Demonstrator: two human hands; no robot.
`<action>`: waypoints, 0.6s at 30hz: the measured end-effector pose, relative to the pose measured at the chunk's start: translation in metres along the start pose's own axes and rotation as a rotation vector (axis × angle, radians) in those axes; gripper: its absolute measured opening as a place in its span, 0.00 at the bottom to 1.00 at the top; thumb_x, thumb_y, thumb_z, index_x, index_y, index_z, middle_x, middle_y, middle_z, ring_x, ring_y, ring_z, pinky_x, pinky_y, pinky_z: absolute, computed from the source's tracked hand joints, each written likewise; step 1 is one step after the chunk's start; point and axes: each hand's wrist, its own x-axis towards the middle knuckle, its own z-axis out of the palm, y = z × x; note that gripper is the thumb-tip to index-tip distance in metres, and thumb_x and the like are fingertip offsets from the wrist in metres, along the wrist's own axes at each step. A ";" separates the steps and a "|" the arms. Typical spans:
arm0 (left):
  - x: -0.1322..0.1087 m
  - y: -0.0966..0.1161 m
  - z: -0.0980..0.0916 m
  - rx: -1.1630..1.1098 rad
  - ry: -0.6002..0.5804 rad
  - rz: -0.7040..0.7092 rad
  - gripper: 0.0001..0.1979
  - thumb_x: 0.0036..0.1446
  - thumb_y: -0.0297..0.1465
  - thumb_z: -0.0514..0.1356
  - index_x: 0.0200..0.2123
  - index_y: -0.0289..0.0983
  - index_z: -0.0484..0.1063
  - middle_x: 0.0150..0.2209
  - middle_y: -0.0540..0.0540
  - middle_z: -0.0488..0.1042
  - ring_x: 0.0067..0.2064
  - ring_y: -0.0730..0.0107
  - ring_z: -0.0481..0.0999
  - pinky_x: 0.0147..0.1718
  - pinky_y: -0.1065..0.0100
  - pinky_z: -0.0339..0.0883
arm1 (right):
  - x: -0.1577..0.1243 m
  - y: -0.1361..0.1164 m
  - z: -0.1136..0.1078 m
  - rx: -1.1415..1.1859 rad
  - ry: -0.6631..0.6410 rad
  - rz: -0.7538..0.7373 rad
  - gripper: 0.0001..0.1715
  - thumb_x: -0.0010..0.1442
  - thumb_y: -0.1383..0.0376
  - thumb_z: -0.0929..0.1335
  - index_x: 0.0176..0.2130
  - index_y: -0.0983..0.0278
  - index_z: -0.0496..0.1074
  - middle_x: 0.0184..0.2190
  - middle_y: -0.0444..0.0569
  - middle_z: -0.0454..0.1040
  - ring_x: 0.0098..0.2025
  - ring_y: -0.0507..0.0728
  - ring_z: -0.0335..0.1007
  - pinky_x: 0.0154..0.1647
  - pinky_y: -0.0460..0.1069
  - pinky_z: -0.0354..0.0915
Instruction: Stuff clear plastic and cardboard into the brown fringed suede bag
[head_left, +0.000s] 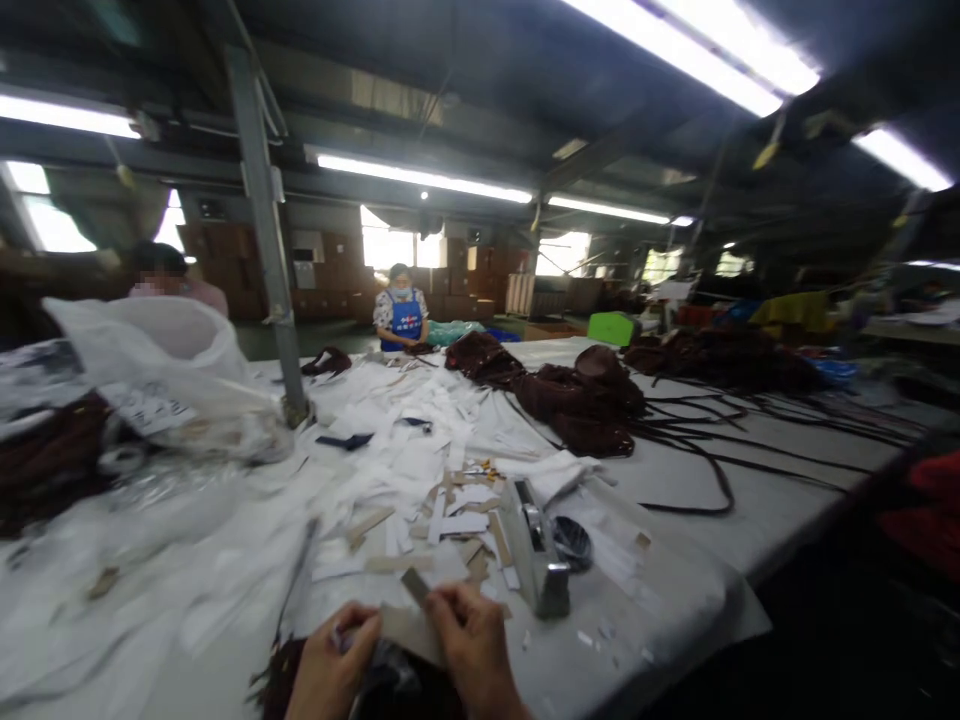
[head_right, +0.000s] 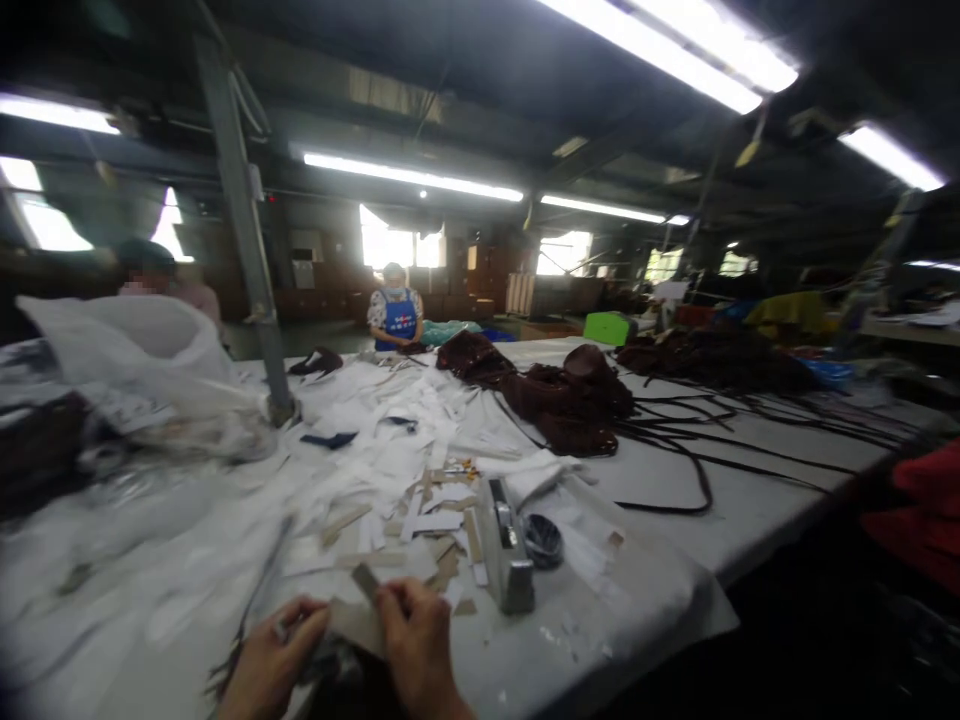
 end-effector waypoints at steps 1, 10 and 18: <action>0.005 -0.008 -0.003 -0.002 0.007 -0.008 0.15 0.49 0.43 0.60 0.23 0.36 0.73 0.21 0.51 0.71 0.27 0.68 0.70 0.28 0.70 0.64 | 0.012 0.003 -0.004 -0.023 0.056 0.002 0.34 0.54 0.38 0.63 0.31 0.65 0.75 0.23 0.48 0.76 0.26 0.56 0.72 0.25 0.47 0.64; 0.023 -0.032 -0.018 -0.174 0.057 -0.144 0.13 0.47 0.40 0.63 0.26 0.35 0.71 0.20 0.53 0.67 0.23 0.74 0.65 0.23 0.74 0.58 | 0.104 0.000 -0.044 -0.249 0.022 -0.071 0.25 0.56 0.48 0.63 0.41 0.63 0.75 0.43 0.56 0.77 0.48 0.64 0.70 0.48 0.55 0.64; 0.028 -0.012 -0.016 -0.063 -0.040 -0.070 0.09 0.48 0.35 0.60 0.26 0.34 0.72 0.21 0.52 0.69 0.23 0.74 0.66 0.23 0.74 0.58 | 0.032 -0.020 0.013 -0.123 -0.515 0.007 0.15 0.55 0.56 0.68 0.37 0.64 0.76 0.15 0.38 0.64 0.17 0.48 0.58 0.17 0.43 0.51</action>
